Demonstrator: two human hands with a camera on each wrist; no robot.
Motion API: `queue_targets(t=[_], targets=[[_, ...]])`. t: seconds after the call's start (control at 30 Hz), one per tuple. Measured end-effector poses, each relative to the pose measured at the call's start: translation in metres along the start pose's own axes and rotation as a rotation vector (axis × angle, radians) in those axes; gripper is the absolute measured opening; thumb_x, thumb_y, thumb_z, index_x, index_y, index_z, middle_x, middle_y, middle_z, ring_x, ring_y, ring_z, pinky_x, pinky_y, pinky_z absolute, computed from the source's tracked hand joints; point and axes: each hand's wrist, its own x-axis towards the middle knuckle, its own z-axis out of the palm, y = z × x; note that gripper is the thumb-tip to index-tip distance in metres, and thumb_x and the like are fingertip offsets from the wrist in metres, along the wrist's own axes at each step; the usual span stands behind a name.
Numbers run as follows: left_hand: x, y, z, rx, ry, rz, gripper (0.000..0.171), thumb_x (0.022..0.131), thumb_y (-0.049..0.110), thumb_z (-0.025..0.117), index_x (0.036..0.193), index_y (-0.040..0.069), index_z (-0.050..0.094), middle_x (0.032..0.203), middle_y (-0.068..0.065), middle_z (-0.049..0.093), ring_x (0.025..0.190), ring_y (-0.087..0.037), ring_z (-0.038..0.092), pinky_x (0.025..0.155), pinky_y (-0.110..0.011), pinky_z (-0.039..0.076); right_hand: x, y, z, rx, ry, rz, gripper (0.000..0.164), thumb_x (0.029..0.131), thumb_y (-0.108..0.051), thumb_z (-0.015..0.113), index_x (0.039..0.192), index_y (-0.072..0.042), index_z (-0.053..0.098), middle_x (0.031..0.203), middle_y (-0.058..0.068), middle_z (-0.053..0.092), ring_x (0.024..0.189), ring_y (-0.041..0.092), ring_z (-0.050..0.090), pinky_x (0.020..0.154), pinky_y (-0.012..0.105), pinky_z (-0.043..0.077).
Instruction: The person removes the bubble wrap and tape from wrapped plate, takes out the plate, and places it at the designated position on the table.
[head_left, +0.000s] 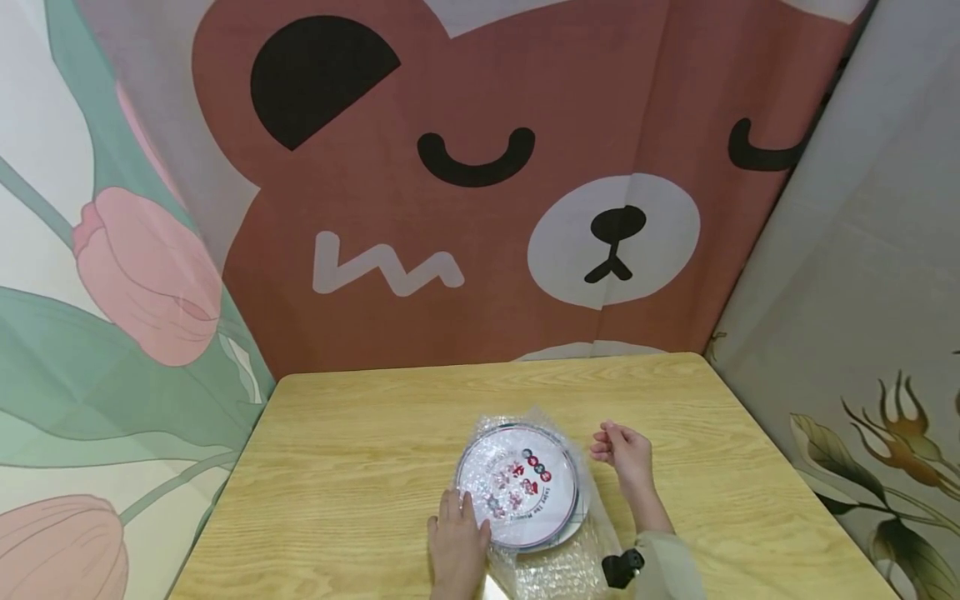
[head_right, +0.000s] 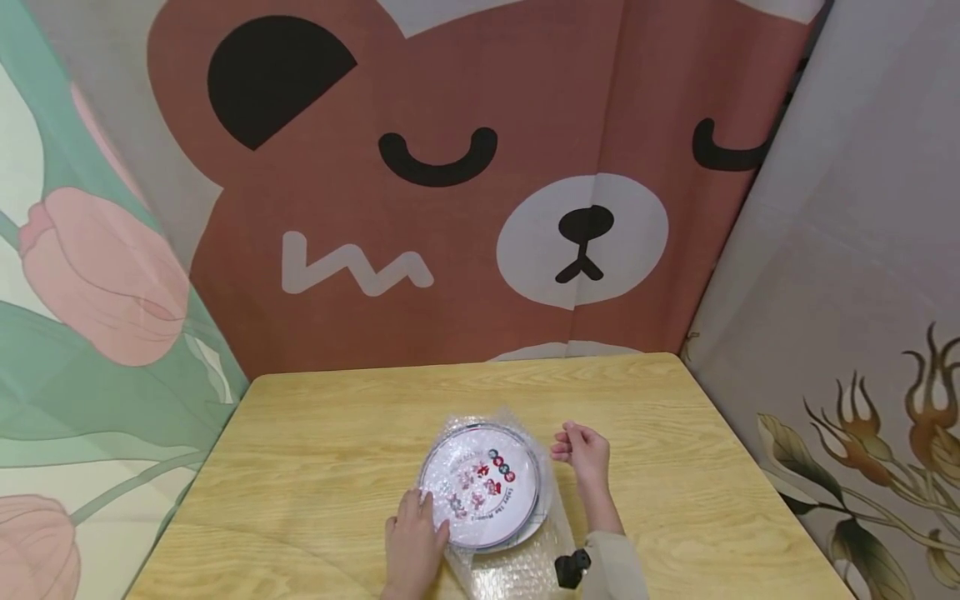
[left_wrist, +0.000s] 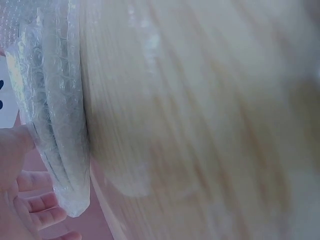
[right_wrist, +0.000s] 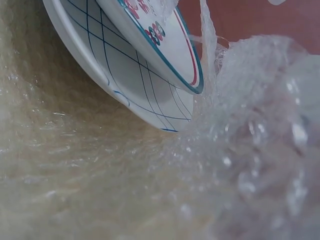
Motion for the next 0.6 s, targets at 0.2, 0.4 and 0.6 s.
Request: queue_targets(t=[0.2,0.4,0.6], targets=[[0.000,0.000,0.002,-0.008,0.016,0.001,0.049,0.071,0.031,0.069,0.104,-0.003,0.061,0.109,-0.019,0.051,0.106,-0.031,0.046,0.074,-0.044,0.043,0.000,-0.001,-0.002,-0.008,0.027,0.002,0.052,0.081,-0.033,0.064,0.101,0.014,0.053,0.071,0.012,0.062,0.052,0.017,0.060,0.051,0.032,0.053],[0.000,0.000,0.003,-0.012,0.015,-0.003,0.048,0.071,0.031,0.069,0.103,-0.003,0.061,0.108,-0.019,0.050,0.106,-0.031,0.046,0.073,-0.044,0.043,0.001,0.000,-0.007,-0.021,0.040,-0.007,0.048,0.082,-0.035,0.062,0.097,0.010,0.055,0.072,0.012,0.062,0.052,0.017,0.060,0.051,0.032,0.053],[0.000,0.000,0.002,-0.011,0.005,-0.006,0.048,0.071,0.031,0.069,0.104,-0.003,0.061,0.109,-0.019,0.050,0.106,-0.031,0.046,0.072,-0.043,0.043,0.002,0.001,-0.011,-0.015,0.048,0.008,0.045,0.083,-0.034,0.061,0.096,0.008,0.055,0.071,0.011,0.062,0.051,0.017,0.060,0.050,0.032,0.053]])
